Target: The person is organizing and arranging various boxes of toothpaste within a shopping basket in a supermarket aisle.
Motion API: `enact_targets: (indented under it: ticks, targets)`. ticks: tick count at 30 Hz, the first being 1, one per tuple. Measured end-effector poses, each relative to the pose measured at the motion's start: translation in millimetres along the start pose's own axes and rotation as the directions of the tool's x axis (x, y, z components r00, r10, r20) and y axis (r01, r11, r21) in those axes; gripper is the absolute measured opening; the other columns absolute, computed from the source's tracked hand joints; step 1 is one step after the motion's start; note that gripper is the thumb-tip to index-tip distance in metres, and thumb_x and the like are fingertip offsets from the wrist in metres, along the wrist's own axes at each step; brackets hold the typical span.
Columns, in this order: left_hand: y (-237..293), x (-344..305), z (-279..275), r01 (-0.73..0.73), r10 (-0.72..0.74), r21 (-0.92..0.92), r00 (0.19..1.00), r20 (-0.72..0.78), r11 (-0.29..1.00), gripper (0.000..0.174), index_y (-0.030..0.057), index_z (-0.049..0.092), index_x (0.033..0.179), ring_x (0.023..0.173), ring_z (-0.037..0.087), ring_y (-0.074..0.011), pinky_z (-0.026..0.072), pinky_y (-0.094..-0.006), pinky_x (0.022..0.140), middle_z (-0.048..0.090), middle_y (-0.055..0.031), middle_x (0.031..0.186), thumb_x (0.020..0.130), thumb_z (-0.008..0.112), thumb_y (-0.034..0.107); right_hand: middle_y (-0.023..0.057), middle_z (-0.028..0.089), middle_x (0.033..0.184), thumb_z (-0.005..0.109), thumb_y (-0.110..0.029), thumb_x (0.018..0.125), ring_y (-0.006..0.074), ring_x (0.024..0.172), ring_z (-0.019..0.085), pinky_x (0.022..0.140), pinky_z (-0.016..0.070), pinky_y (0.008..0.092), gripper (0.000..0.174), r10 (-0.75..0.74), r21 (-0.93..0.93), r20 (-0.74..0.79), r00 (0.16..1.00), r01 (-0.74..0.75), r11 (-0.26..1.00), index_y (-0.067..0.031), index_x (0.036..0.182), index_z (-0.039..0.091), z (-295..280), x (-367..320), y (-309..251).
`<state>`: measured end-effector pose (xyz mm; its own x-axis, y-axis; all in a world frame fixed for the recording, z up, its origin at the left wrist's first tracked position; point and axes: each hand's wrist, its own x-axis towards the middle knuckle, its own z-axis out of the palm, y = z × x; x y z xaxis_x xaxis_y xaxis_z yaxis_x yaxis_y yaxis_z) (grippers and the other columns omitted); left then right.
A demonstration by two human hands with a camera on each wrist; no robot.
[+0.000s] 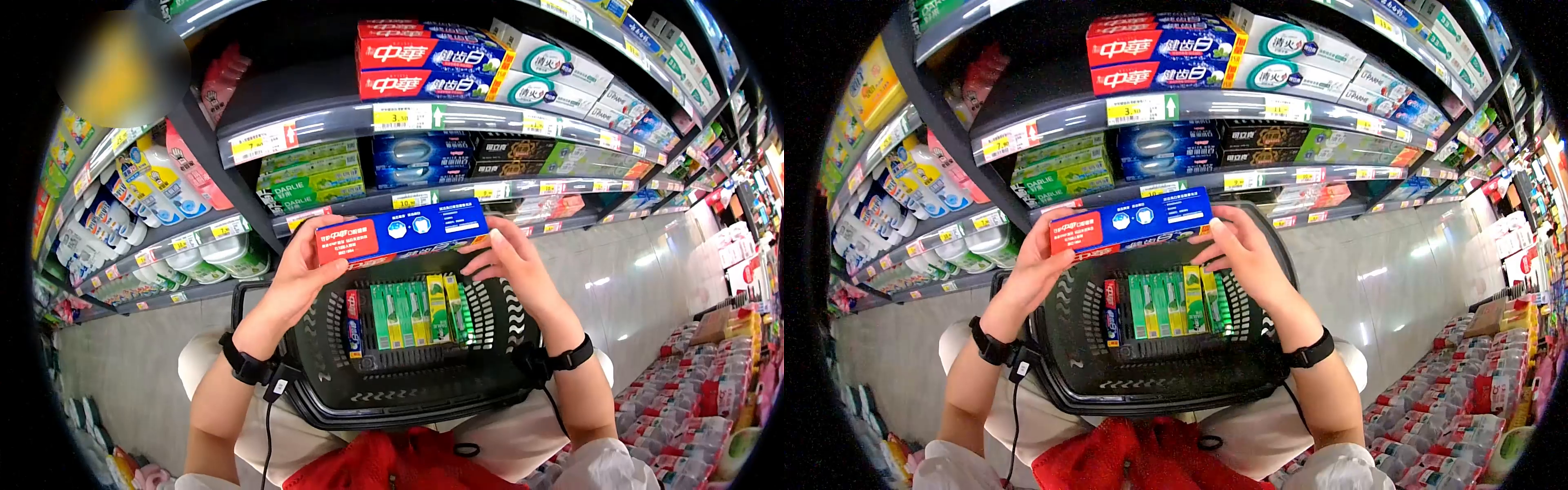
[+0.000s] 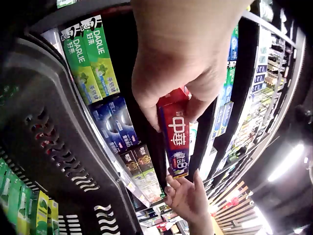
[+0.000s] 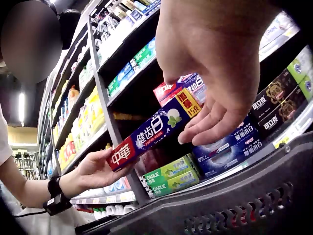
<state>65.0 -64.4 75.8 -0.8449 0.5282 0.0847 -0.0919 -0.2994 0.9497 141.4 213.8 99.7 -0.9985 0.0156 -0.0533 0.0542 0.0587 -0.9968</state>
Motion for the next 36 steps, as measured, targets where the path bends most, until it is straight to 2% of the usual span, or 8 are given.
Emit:
enact_targets:
  ticks: [3,10,12,15,19,25,31,36]
  targets:
    - [-2.2,-0.8,5.5,-0.079,0.076,0.104,0.997,0.028,0.991,0.053,0.0044,0.037,0.123,0.11,0.047,-0.0151,0.0362,-0.0292,0.096,0.047,-0.0069,0.119,0.076,0.062,-0.002,0.0124,0.059,0.093,0.04,-0.033,0.093,0.0152,0.071,0.059,0.063,0.0481,0.0255,0.041,0.072,0.042,-0.054,0.996,-0.07,0.997,-0.0018,0.12,0.041,4.2,3.6,1.7]
    - [-4.5,-5.9,5.2,0.076,-0.074,0.166,0.997,-0.021,0.983,0.044,0.0037,0.041,0.12,0.106,0.048,-0.0123,0.0384,-0.0275,0.093,0.051,-0.0053,0.112,0.081,0.061,0.007,0.0025,0.056,0.073,0.041,-0.037,0.092,0.0098,0.058,0.054,0.054,0.044,0.0206,0.036,0.151,0.156,-0.101,0.983,-0.135,0.979,-0.0038,0.104,0.05,6.3,4.7,3.7]
    - [-4.5,-7.2,4.4,0.032,-0.034,0.251,0.999,0.003,0.967,0.038,0.0033,0.04,0.12,0.095,0.054,-0.0134,0.0458,-0.0284,0.082,0.051,-0.0075,0.113,0.088,0.053,0.018,0.006,0.058,0.073,0.045,-0.038,0.09,0.0094,0.058,0.055,0.053,0.0434,0.0219,0.043,0.1,0.244,-0.033,0.994,-0.089,0.966,-0.0007,0.111,0.048,-2.2,7.3,12.4]
    - [3.6,-10.3,10.4,0.218,-0.207,0.143,0.974,-0.091,0.965,0.033,0.0055,0.044,0.116,0.069,0.059,-0.0112,0.0507,-0.0274,0.061,0.056,-0.0075,0.095,0.092,0.044,0.028,0.005,0.056,0.064,0.045,-0.043,0.089,0.01,0.057,0.055,0.056,0.0428,0.021,0.045,0.113,0.183,0.014,0.994,-0.114,0.977,-0.0013,0.104,0.05,1.7,7.0,11.6]
    - [3.1,-11.1,3.1,0.237,-0.232,0.115,0.971,-0.055,0.965,0.037,0.0054,0.045,0.116,0.064,0.058,-0.0103,0.0494,-0.0257,0.059,0.058,-0.0059,0.086,0.093,0.041,0.035,0.0045,0.054,0.062,0.04,-0.041,0.092,0.0115,0.054,0.052,0.054,0.0424,0.0231,0.038,0.151,0.123,0.001,0.989,-0.15,0.981,-0.0046,0.093,0.051,6.4,4.8,8.4]
    - [4.3,-11.4,3.1,0.351,-0.352,0.109,0.936,-0.013,0.93,0.053,0.003,0.05,0.108,0.054,0.054,-0.011,0.046,-0.0244,0.051,0.059,-0.0069,0.077,0.089,0.036,0.051,0.0073,0.058,0.07,0.042,-0.04,0.091,0.0121,0.057,0.054,0.057,0.0444,0.0245,0.037,0.255,0.067,0.045,0.966,-0.258,0.964,-0.0039,0.097,0.049,-0.4,7.9,13.3]
    - [-2.6,-12.6,-2.1,0.511,-0.504,-0.069,0.858,0.1,0.857,0.055,0.0026,0.054,0.1,0.047,0.053,-0.014,0.0406,-0.0244,0.04,0.06,-0.0103,0.068,0.089,0.034,0.053,0.0076,0.053,0.105,0.046,-0.031,0.091,0.0135,0.082,0.057,0.069,0.0466,0.0246,0.036,0.162,-0.018,0.064,0.985,-0.161,0.987,-0.0048,0.116,0.042,9.5,6.1,12.5]
    - [-4.0,-12.8,-0.7,0.568,-0.564,0.029,0.807,0.174,0.822,0.058,0.0013,0.054,0.101,0.049,0.056,-0.0147,0.0424,-0.0228,0.041,0.061,-0.0119,0.073,0.091,0.028,0.053,0.003,0.056,0.099,0.05,-0.021,0.09,0.008,0.081,0.055,0.066,0.0465,0.0211,0.034,0.033,0.054,0.0,0.999,-0.033,0.998,-0.0026,0.117,0.042,7.2,9.3,12.1]
